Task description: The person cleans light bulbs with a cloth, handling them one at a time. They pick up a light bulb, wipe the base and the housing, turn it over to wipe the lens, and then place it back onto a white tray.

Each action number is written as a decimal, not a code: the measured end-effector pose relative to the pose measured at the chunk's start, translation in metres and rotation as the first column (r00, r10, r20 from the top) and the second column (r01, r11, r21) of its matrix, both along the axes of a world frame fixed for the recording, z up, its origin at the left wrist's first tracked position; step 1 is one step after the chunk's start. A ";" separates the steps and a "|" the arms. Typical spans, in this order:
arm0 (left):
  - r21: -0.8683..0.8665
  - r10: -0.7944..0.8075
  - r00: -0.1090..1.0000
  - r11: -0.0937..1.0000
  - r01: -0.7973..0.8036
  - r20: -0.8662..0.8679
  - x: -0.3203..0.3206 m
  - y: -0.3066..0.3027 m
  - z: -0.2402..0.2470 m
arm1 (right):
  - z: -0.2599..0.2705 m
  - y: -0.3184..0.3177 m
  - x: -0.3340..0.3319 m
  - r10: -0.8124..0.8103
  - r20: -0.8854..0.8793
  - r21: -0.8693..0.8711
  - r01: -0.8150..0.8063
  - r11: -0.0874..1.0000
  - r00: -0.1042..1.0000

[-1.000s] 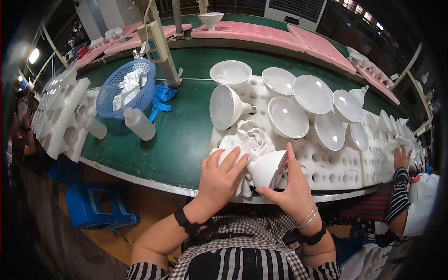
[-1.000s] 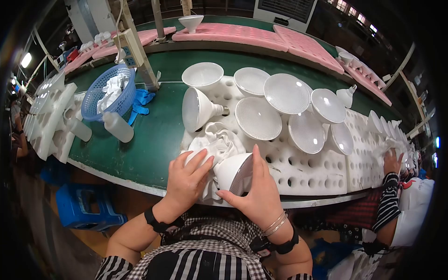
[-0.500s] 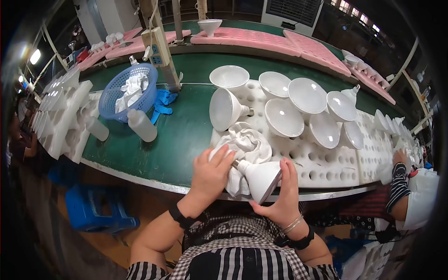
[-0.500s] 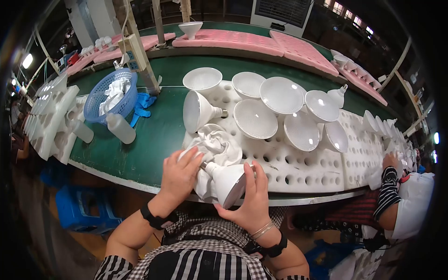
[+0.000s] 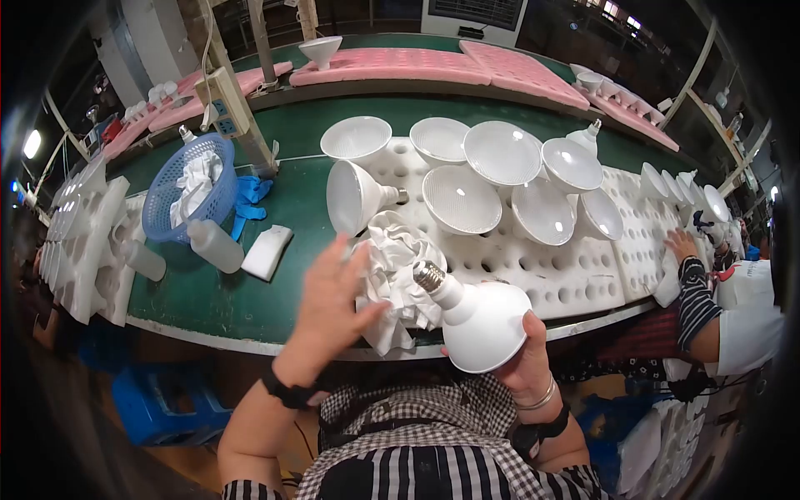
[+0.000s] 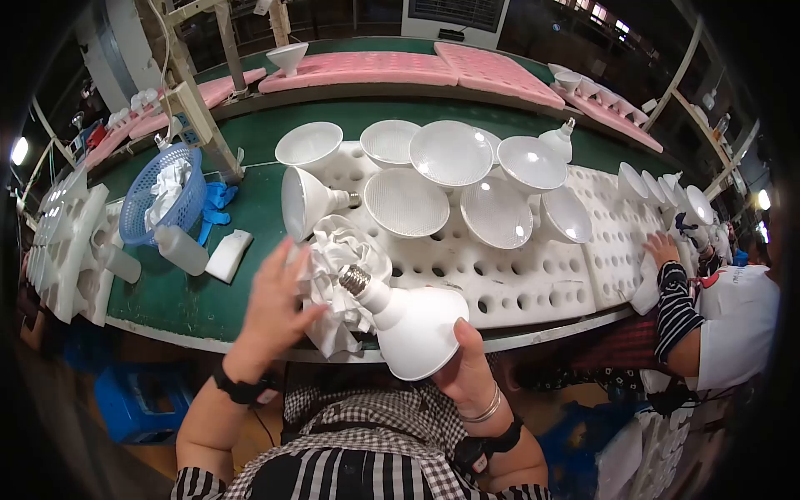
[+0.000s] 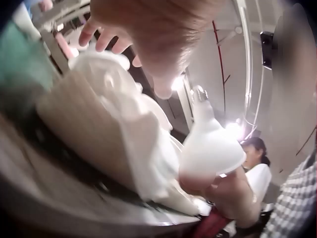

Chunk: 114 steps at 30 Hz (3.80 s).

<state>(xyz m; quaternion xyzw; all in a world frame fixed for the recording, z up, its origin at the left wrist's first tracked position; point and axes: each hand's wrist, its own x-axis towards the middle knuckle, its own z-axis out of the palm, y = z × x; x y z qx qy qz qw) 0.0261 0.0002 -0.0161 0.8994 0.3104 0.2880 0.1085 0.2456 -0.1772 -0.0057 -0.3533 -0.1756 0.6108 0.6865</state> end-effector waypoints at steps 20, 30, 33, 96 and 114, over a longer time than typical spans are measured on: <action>-0.138 -0.141 0.951 0.973 0.184 0.274 0.060 -0.017 0.032 | 0.009 0.001 -0.017 0.067 -0.061 -0.107 -0.073 0.992 0.996; -0.359 0.106 0.869 0.930 0.085 0.483 0.053 0.005 0.028 | 0.003 0.001 -0.001 0.247 -0.505 -0.039 -0.308 0.951 0.827; 0.329 -0.036 0.976 0.944 -0.037 0.214 0.051 0.017 0.029 | 0.000 0.000 0.003 0.265 -0.699 0.037 -0.337 0.941 0.664; 0.195 -0.106 0.993 0.976 0.096 0.043 0.091 -0.003 0.030 | -0.006 -0.029 0.027 0.219 -0.628 0.164 -0.148 0.975 0.746; -0.823 0.338 0.799 -0.108 0.558 0.498 0.081 -0.024 0.020 | 0.009 -0.038 0.045 0.235 0.175 0.195 -0.268 0.944 0.956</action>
